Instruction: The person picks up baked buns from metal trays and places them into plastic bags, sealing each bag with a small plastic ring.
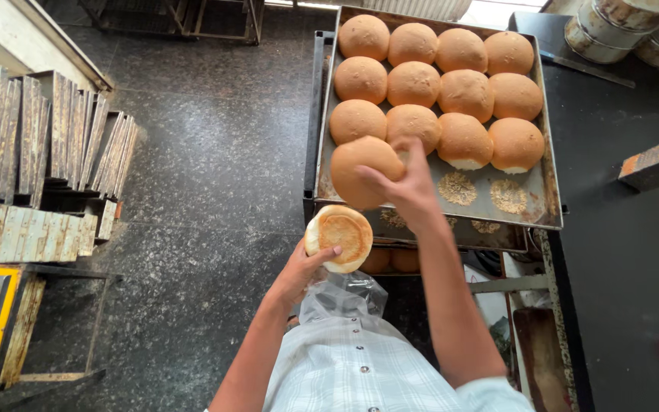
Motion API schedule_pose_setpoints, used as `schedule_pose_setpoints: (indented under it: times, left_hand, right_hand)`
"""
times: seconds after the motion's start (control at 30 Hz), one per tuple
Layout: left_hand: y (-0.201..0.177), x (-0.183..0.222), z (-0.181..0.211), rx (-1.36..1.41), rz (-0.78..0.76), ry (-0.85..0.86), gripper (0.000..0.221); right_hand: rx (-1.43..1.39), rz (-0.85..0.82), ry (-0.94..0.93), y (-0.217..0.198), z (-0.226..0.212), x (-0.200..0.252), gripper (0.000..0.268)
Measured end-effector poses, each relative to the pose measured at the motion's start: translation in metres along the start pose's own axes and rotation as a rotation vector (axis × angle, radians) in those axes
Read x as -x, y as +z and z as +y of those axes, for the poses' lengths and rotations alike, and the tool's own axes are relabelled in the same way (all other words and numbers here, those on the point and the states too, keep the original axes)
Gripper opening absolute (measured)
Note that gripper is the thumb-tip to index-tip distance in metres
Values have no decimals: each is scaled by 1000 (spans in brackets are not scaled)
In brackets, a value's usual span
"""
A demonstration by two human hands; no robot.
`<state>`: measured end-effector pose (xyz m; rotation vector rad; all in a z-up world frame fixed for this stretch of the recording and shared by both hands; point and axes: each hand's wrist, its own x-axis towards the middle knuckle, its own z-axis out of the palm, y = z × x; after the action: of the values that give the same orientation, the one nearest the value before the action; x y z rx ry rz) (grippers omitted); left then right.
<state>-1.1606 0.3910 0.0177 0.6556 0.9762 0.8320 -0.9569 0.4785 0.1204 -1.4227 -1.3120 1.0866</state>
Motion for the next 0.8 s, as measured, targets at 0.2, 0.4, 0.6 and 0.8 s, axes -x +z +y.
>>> schedule_pose_setpoints:
  times: [0.2, 0.4, 0.6, 0.8]
  left_hand:
    - [9, -15, -38, 259, -56, 87, 55]
    - [21, -12, -50, 334, -254, 132, 60]
    - [40, -17, -53, 331, -274, 166, 78]
    - [43, -26, -73, 349, -227, 72, 78]
  right_hand:
    - [-268, -149, -52, -4, 26, 65, 55]
    - [-18, 143, -19, -4, 20, 93, 42]
    - [292, 232, -302, -17, 9, 109, 35]
    - [348, 181, -308, -93, 33, 75, 7]
